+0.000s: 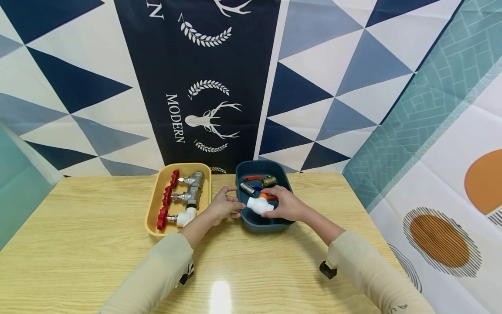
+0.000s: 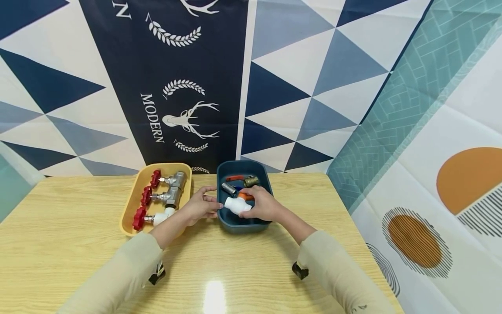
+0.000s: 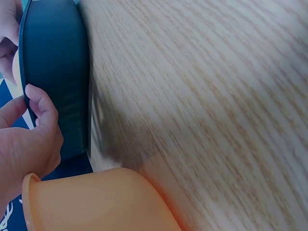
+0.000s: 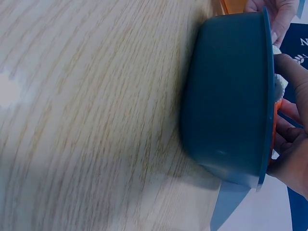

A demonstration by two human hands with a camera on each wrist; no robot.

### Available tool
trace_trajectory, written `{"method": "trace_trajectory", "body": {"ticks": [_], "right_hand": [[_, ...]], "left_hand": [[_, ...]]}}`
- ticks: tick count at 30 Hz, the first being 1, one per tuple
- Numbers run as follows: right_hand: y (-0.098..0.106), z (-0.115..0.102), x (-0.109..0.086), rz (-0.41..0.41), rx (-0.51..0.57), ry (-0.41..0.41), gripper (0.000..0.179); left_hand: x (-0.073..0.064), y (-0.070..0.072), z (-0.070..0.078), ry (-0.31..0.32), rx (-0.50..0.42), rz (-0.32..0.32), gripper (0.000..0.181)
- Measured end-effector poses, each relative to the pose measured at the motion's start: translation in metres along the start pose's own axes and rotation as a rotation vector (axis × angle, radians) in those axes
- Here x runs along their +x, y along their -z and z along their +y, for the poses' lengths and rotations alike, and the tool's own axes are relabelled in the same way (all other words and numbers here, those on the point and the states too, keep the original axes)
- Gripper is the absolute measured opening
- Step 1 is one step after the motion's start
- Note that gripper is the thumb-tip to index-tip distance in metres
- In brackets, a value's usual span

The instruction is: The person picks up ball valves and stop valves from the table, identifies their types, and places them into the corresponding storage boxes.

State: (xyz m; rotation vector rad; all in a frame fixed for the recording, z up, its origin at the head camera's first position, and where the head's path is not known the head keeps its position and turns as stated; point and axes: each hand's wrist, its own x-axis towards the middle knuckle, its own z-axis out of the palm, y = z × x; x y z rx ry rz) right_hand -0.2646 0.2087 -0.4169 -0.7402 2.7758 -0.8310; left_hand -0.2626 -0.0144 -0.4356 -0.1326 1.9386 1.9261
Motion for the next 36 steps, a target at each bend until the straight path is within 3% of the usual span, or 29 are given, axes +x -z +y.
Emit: {"method": "trace_trajectory", "body": {"ticks": [15,36], "right_hand": [[-0.005,0.01,0.01,-0.014,-0.051,-0.009,0.069],[-0.011,0.012,0.019,-0.027,-0.044,0.0,0.069]], "left_hand": [[0.002,0.001,0.0,0.007,0.001,-0.003,0.067],[0.001,0.002,0.0,0.005,-0.002,-0.015,0.067]]}}
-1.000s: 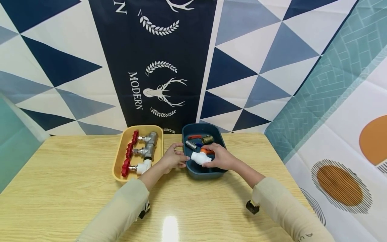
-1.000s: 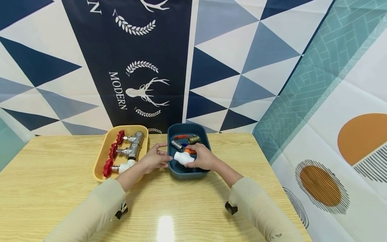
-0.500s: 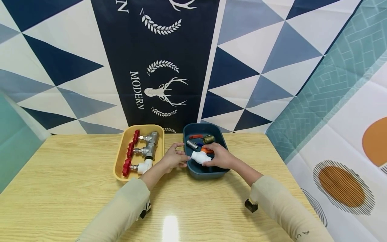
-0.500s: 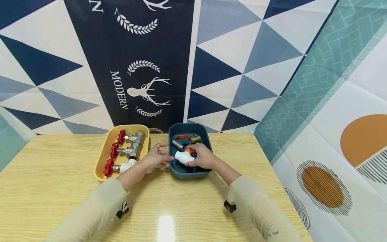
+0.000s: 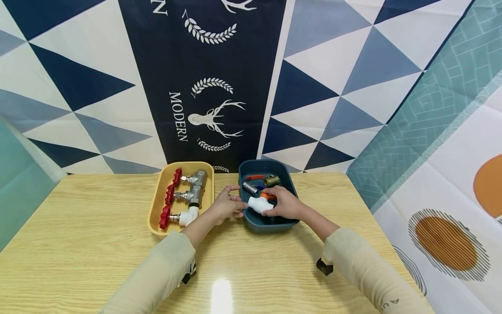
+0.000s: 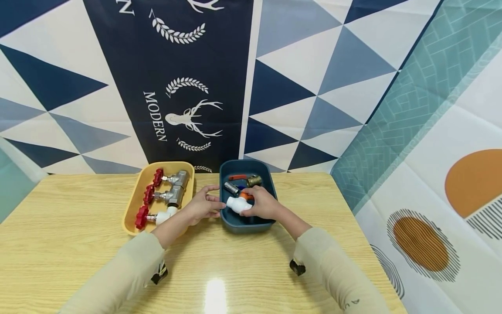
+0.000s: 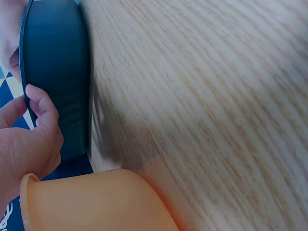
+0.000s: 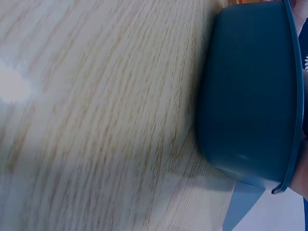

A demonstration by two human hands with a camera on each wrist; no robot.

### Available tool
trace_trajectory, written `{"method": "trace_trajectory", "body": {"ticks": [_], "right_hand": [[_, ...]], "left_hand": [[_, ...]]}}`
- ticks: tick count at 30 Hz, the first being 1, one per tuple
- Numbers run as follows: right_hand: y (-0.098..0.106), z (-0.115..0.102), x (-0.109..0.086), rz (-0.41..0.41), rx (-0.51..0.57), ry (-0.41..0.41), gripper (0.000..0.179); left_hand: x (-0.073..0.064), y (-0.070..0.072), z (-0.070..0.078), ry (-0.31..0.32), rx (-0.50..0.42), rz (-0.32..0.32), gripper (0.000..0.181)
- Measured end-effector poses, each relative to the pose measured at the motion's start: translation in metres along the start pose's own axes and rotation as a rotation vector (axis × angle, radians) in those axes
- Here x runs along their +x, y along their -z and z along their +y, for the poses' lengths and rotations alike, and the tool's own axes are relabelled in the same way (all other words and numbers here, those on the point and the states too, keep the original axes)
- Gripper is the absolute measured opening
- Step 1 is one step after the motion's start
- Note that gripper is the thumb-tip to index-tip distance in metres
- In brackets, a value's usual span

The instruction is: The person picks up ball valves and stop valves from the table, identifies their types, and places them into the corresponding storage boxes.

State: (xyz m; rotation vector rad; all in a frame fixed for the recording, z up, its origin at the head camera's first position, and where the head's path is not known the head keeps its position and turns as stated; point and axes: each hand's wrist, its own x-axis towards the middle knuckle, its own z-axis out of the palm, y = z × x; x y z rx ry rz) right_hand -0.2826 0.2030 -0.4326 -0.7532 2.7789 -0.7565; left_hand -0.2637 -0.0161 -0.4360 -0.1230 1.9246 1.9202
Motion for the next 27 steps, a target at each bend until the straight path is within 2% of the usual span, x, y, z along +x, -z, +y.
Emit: {"method": "trace_trajectory", "body": {"ticks": [27], "right_hand": [[-0.0046,-0.0003,0.0046,-0.007,-0.03,-0.002,0.069]], "left_hand": [[0.0012,-0.0011,-0.0028,-0.012,0.0,0.005,0.065]]}}
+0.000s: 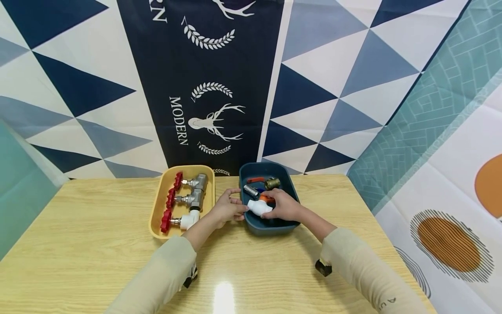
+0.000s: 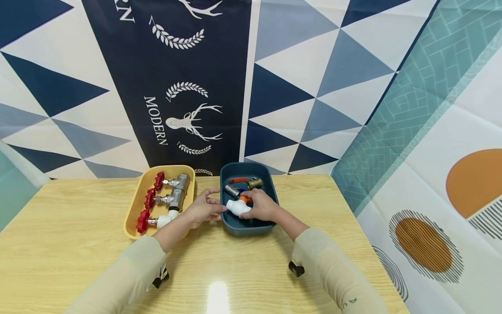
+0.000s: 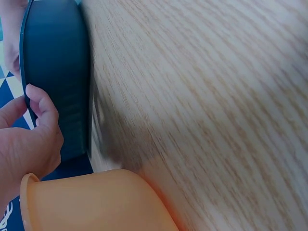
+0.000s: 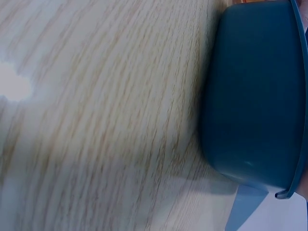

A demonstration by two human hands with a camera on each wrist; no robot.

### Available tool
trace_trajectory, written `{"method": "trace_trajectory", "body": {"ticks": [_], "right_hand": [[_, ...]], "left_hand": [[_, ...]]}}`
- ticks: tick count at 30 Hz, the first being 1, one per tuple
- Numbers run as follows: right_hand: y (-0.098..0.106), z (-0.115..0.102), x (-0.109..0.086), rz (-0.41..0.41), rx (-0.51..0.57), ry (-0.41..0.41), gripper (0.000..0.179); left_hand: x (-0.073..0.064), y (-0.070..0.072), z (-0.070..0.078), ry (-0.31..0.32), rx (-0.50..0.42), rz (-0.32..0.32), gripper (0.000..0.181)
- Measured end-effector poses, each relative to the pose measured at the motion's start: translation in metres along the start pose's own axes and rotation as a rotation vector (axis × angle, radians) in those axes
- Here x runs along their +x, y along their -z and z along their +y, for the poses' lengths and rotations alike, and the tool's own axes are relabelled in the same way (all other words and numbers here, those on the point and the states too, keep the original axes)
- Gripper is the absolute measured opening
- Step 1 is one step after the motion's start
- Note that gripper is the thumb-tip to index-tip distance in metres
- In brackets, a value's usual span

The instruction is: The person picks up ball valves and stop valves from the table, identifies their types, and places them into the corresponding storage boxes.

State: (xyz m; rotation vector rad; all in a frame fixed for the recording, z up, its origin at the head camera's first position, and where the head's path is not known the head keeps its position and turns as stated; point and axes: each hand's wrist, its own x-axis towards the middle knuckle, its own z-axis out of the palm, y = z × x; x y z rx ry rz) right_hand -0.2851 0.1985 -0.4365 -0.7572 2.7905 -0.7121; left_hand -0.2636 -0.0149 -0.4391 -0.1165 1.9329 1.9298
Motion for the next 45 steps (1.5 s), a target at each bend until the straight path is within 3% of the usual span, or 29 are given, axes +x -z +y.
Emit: {"method": "trace_trajectory", "body": {"ticks": [45], "right_hand": [[-0.007,0.001,0.012,-0.009,-0.028,-0.018,0.067]], "left_hand": [[0.002,0.001,0.0,0.01,-0.012,-0.009,0.065]]}}
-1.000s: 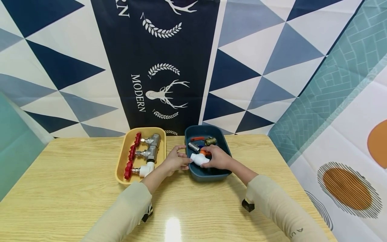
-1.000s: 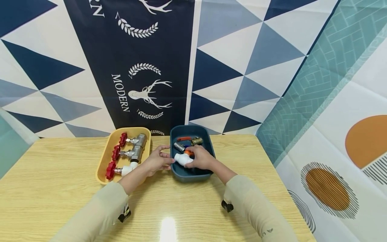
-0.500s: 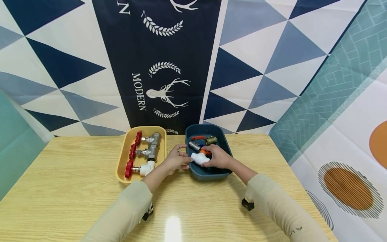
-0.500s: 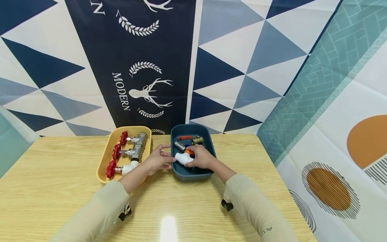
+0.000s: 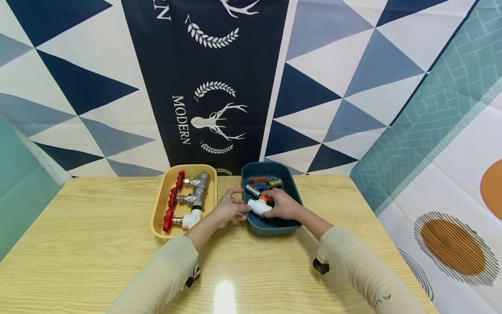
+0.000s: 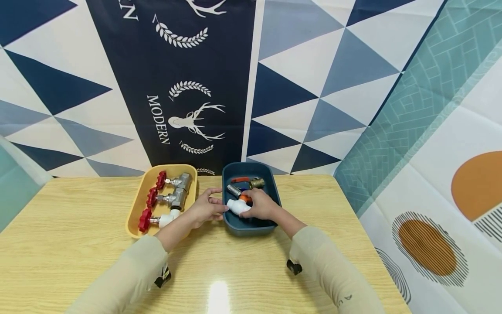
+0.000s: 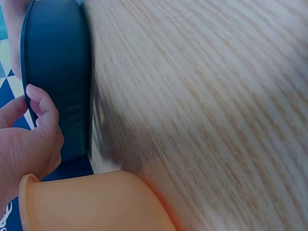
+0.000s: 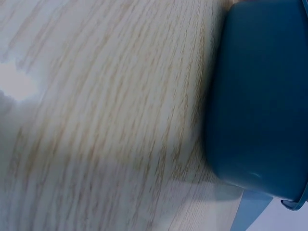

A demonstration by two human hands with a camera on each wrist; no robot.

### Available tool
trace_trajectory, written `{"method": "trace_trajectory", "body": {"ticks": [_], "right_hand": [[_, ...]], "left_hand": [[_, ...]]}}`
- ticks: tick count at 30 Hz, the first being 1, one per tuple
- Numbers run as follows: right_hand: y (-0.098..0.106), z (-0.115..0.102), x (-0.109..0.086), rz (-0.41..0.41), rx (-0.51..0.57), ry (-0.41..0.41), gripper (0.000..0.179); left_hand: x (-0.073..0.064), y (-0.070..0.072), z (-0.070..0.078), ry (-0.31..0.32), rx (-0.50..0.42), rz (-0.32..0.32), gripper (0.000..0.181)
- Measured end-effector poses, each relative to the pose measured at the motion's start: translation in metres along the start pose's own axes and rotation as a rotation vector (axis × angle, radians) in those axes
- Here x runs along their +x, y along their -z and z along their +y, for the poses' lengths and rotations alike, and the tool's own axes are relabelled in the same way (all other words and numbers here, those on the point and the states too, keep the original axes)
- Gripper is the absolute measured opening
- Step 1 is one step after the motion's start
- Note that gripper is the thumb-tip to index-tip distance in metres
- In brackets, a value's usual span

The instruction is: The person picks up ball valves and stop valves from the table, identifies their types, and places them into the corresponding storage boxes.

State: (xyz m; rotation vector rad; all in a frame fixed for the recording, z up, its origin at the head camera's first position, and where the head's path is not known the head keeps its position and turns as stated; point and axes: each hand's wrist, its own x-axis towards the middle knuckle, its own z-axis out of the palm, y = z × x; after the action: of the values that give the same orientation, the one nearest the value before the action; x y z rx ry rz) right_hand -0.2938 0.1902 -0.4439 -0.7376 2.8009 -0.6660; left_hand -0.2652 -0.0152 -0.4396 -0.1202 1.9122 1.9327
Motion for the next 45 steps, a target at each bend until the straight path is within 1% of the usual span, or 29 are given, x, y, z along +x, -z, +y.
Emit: {"method": "trace_trajectory", "body": {"ticks": [7,15,24,28,33,36,40,45], "right_hand": [[-0.0015,-0.0007,0.0008,-0.005,0.003,-0.019,0.068],[-0.0014,-0.0004,0.002,0.003,-0.007,-0.015,0.069],[-0.0015,-0.0004,0.0036,-0.004,0.002,-0.025,0.069],[-0.0011,-0.0003,0.0038,-0.005,0.026,-0.025,0.068],[-0.0002,-0.0004,0.0032,0.006,0.083,-0.018,0.067],[-0.0008,0.0001,0.0029,0.012,0.112,-0.036,0.067],[-0.0025,0.0017,0.0027,0.007,0.132,-0.07,0.066],[-0.0023,0.003,0.0022,0.002,0.124,-0.063,0.066]], "left_hand": [[-0.0003,0.0007,-0.0007,-0.008,0.007,-0.006,0.064],[-0.0011,0.0002,0.0008,0.007,0.001,0.0,0.066],[-0.002,0.0004,0.0008,-0.015,0.003,-0.01,0.065],[-0.0029,0.0005,0.0011,-0.014,-0.003,-0.02,0.066],[-0.0035,0.0013,0.0015,-0.016,-0.002,-0.027,0.068],[-0.0032,0.0015,0.0014,-0.012,-0.004,-0.023,0.068],[-0.0029,0.0011,0.0004,-0.01,-0.008,-0.017,0.067],[-0.0037,0.0001,0.0005,-0.016,-0.007,-0.019,0.068]]}}
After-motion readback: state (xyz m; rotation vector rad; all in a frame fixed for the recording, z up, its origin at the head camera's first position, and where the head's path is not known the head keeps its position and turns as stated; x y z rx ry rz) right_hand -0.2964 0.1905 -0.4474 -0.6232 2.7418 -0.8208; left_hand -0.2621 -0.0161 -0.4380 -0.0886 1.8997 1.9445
